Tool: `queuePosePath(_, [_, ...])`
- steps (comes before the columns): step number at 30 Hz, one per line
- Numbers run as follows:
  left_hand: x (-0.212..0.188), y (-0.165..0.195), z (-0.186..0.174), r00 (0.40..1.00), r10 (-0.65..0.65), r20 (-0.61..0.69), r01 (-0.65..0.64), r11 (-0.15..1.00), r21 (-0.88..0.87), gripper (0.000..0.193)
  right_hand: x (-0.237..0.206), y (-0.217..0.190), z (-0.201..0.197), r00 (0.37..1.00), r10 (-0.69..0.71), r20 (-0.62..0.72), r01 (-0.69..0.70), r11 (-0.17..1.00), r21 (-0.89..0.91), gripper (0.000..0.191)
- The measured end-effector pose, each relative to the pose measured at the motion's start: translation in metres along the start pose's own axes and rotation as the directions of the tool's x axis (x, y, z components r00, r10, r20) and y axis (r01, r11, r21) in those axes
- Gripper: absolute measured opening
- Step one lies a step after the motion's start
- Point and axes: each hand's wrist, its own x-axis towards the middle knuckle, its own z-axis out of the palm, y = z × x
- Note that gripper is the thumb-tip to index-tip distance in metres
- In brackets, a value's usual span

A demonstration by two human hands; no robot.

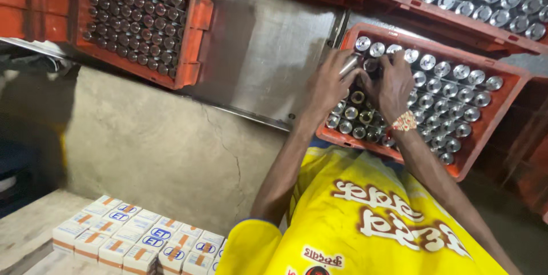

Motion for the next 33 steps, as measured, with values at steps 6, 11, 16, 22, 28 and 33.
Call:
queuePosePath(6, [0.018, 0.003, 0.021, 0.973, 0.103, 0.208, -0.170, 0.925, 0.340, 0.031, 0.000, 0.023, -0.023, 0.990, 0.015, 0.144, -0.050, 0.969, 0.243, 0.037])
queuePosePath(11, [0.019, 0.001, 0.026, 0.976, 0.157, 0.154, -0.196, 0.939, 0.283, 0.037, -0.051, 0.063, -0.077, 0.942, 0.259, 0.213, -0.282, 0.263, 0.923, 0.035])
queuePosePath(16, [0.020, 0.004, 0.027, 0.978, 0.070, 0.195, -0.114, 0.969, 0.221, 0.033, -0.040, 0.049, -0.032, 0.894, 0.311, 0.321, -0.435, 0.442, 0.784, 0.046])
queuePosePath(22, [0.018, 0.010, 0.028, 0.995, 0.080, 0.060, -0.094, 0.958, 0.272, 0.046, -0.008, 0.016, -0.011, 0.986, -0.035, 0.162, -0.011, 0.961, 0.277, 0.036])
queuePosePath(28, [0.006, -0.002, 0.006, 0.999, 0.000, 0.041, -0.006, 0.987, 0.161, 0.028, -0.005, 0.005, -0.016, 0.986, -0.104, 0.133, 0.051, 0.935, 0.351, 0.049])
queuePosePath(33, [0.001, 0.022, -0.002, 0.998, -0.021, 0.056, 0.013, 0.990, 0.139, 0.032, -0.008, 0.019, -0.006, 0.992, -0.093, 0.086, 0.051, 0.917, 0.395, 0.029])
